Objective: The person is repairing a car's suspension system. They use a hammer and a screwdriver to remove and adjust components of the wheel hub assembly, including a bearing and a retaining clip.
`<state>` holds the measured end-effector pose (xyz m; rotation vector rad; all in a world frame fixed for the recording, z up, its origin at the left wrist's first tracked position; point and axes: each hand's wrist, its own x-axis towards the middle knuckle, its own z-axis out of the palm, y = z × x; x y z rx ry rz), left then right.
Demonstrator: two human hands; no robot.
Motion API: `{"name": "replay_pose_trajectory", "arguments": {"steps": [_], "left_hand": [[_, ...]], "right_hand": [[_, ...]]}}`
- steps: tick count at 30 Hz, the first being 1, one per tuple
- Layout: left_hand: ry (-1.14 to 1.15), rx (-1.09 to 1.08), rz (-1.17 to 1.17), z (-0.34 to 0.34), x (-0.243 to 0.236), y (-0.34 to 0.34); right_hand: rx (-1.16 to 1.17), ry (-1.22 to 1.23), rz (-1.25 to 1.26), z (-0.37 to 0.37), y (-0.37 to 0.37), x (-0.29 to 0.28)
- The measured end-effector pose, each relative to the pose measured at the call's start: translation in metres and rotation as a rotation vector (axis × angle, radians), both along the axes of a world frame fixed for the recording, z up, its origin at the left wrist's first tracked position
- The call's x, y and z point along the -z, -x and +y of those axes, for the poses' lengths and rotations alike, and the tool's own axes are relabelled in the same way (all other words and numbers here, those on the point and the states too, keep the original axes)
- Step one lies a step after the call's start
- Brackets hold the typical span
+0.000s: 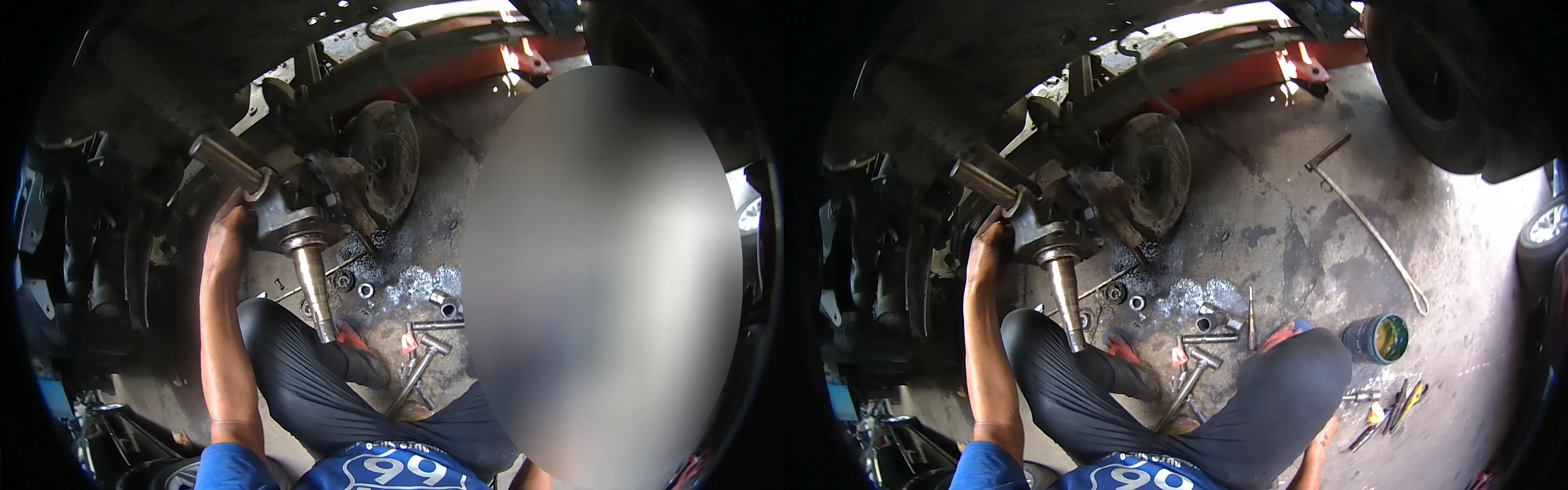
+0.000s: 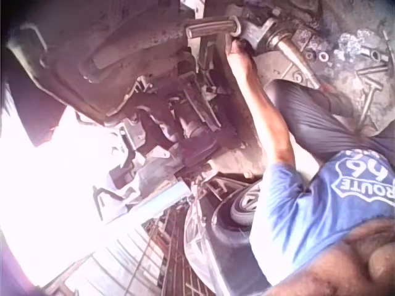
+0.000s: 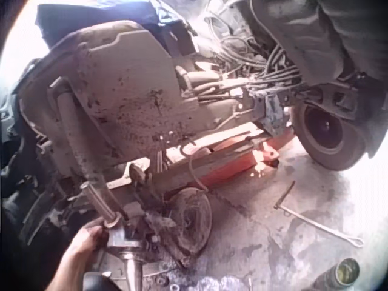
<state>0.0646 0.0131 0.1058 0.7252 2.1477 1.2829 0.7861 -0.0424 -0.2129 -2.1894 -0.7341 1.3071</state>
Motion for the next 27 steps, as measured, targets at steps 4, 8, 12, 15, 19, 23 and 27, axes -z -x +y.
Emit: {"name": "replay_pose_trajectory", "arguments": {"steps": [4, 8, 12, 15, 19, 23, 27], "left_hand": [[-0.091, 0.007, 0.159, 0.006, -0.007, -0.018], [0.061, 0.111, 0.235, 0.034, -0.02, -0.016], [0.186, 0.195, 0.312, 0.045, -0.022, -0.003], [0.207, -0.03, 0.106, 0.042, -0.015, 0.008], [0.172, 0.089, 0.273, 0.041, -0.01, 0.017], [0.199, 0.03, 0.244, 0.046, -0.014, 0.013], [0.207, -0.052, 0.222, 0.049, -0.019, -0.009]], "right_hand": [[-0.559, 0.158, -0.238, 0.005, 0.042, 0.002], [-0.513, 0.078, -0.419, 0.016, 0.051, 0.004], [-0.281, 0.045, -0.519, -0.005, 0.018, 0.018], [-0.164, 0.189, -0.632, -0.018, -0.01, 0.032], [0.062, 0.33, -0.682, -0.022, -0.051, 0.047], [0.177, 0.28, -0.659, -0.005, -0.099, 0.087], [0.372, -0.054, -0.843, 0.046, -0.14, 0.165]]}}
